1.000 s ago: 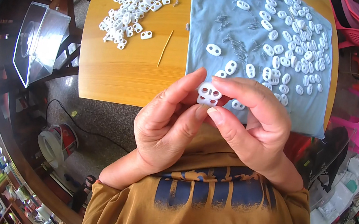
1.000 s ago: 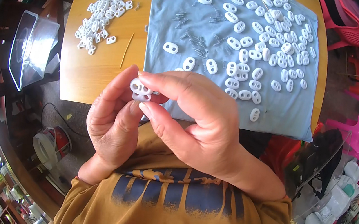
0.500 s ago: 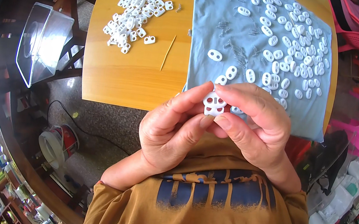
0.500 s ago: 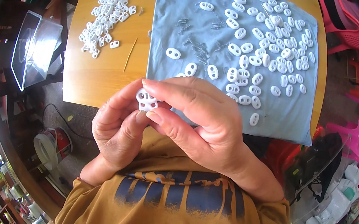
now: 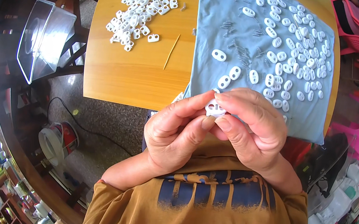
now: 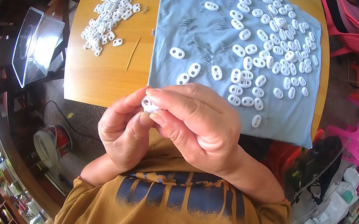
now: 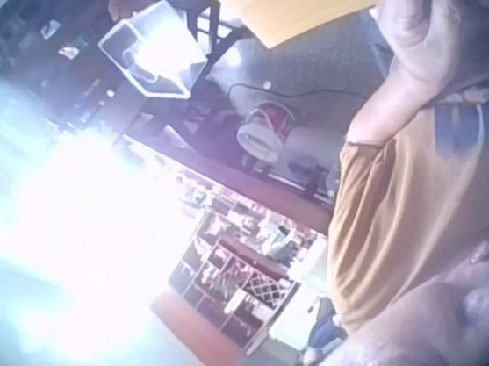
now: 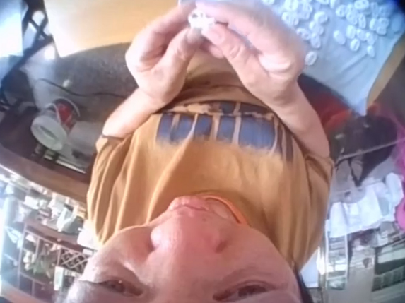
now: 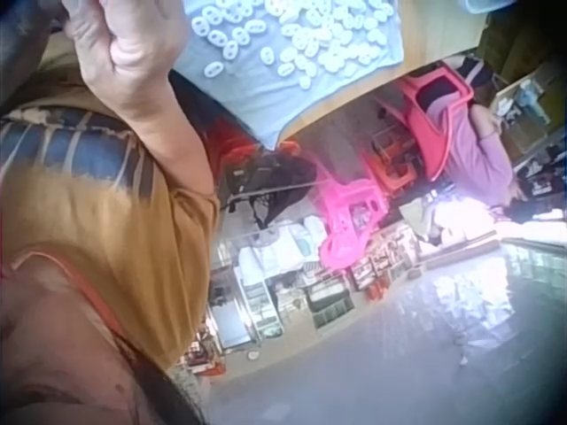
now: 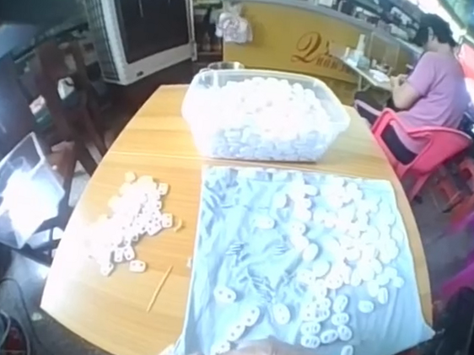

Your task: Assembling small white plastic components by inserting metal pins into them using a needle tool.

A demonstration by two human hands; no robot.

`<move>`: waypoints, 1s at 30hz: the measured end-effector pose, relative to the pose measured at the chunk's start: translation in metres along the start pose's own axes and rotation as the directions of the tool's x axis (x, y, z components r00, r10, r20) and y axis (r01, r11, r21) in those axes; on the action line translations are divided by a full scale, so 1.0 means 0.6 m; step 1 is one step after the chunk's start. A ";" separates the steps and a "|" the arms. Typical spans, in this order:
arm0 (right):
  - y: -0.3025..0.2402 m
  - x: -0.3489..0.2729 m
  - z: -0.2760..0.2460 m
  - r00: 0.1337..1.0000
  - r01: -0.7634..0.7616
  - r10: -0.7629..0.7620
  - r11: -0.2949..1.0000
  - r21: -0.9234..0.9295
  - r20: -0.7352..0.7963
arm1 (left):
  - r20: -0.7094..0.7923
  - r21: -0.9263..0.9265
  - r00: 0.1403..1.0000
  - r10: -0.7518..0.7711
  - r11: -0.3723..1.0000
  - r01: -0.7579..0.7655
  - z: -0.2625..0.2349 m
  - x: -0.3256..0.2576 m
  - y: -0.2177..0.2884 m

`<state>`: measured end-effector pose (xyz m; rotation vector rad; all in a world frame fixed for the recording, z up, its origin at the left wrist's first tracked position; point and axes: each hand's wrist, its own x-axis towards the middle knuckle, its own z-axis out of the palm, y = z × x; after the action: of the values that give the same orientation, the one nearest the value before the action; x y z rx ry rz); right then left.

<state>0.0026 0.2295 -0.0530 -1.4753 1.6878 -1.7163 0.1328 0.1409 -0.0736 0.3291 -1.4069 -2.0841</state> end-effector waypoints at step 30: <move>-0.017 -0.008 -0.013 0.988 -0.139 0.143 0.988 0.072 -0.056 | 0.142 0.711 0.969 0.200 0.660 -0.241 0.060 0.421 0.131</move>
<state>0.0023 0.2400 -0.0444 -1.2539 1.7029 -1.7404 -0.0592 -0.0038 0.0432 0.3868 -2.1564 -1.2528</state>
